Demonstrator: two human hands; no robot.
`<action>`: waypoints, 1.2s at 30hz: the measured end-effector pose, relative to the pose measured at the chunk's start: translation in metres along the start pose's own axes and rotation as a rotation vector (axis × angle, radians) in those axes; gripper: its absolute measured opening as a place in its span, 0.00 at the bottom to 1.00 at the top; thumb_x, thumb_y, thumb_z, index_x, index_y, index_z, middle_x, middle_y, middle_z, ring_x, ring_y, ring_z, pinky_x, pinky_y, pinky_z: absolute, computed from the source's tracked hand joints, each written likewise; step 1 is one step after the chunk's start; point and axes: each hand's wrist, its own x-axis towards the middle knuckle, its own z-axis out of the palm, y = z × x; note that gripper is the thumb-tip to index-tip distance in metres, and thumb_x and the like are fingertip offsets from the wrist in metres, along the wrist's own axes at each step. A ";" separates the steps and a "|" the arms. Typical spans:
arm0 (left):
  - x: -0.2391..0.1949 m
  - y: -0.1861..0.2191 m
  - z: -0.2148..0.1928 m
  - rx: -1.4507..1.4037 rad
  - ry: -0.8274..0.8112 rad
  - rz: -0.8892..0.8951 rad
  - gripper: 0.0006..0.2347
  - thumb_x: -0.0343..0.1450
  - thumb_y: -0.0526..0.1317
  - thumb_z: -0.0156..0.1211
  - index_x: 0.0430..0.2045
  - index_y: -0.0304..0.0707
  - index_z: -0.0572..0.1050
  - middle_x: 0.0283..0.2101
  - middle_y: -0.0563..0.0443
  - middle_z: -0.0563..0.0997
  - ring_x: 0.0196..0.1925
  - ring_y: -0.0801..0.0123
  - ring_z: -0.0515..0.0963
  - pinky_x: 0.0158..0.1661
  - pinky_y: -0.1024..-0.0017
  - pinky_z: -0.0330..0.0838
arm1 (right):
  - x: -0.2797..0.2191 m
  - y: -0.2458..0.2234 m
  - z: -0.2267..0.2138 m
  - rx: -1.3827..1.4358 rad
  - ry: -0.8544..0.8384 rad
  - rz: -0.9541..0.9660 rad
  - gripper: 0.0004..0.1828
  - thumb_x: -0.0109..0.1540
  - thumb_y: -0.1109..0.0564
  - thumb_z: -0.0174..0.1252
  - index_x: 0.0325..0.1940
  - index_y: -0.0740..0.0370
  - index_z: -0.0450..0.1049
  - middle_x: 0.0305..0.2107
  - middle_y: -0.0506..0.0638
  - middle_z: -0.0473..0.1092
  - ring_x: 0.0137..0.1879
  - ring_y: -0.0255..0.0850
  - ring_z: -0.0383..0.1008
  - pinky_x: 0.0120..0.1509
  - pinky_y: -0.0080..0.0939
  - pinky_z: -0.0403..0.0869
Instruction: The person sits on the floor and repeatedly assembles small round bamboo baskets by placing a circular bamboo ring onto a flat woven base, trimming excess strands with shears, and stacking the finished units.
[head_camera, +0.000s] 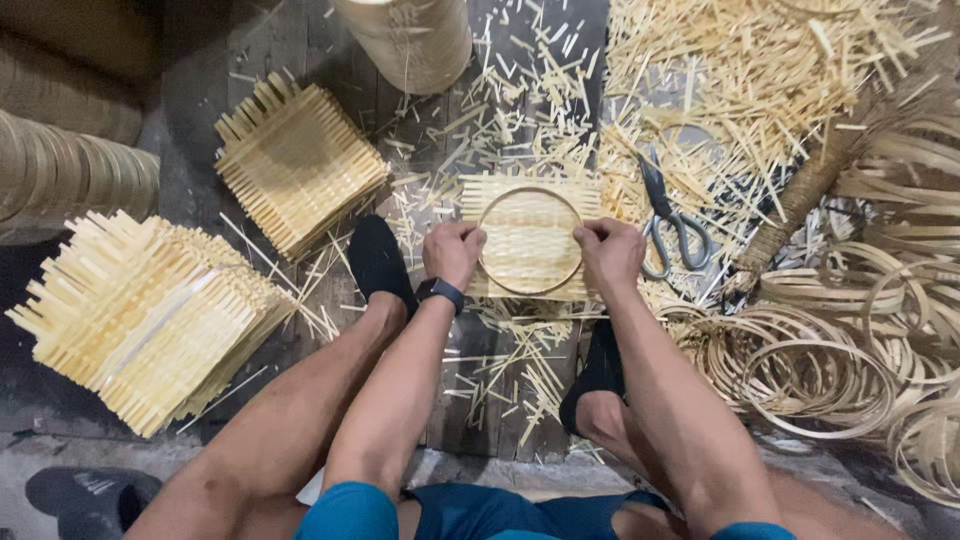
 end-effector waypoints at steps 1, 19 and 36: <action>0.004 0.002 -0.001 -0.035 -0.034 -0.033 0.09 0.63 0.42 0.68 0.31 0.42 0.85 0.32 0.42 0.85 0.35 0.54 0.85 0.42 0.64 0.78 | 0.002 0.000 0.000 0.010 0.001 -0.006 0.11 0.56 0.54 0.71 0.39 0.62 0.84 0.28 0.56 0.80 0.33 0.43 0.81 0.43 0.42 0.77; 0.021 -0.007 0.004 0.047 -0.071 -0.100 0.09 0.60 0.42 0.69 0.29 0.43 0.86 0.29 0.44 0.85 0.33 0.56 0.85 0.38 0.64 0.77 | 0.007 0.017 0.009 0.053 0.006 0.001 0.10 0.54 0.54 0.72 0.37 0.59 0.85 0.26 0.52 0.80 0.31 0.39 0.80 0.41 0.39 0.76; 0.031 -0.046 0.025 -0.089 -0.121 -0.167 0.08 0.57 0.41 0.74 0.26 0.42 0.86 0.27 0.50 0.86 0.30 0.67 0.87 0.38 0.71 0.79 | 0.039 0.071 0.020 0.189 -0.229 0.082 0.12 0.53 0.55 0.74 0.38 0.61 0.85 0.30 0.50 0.81 0.34 0.33 0.79 0.43 0.35 0.77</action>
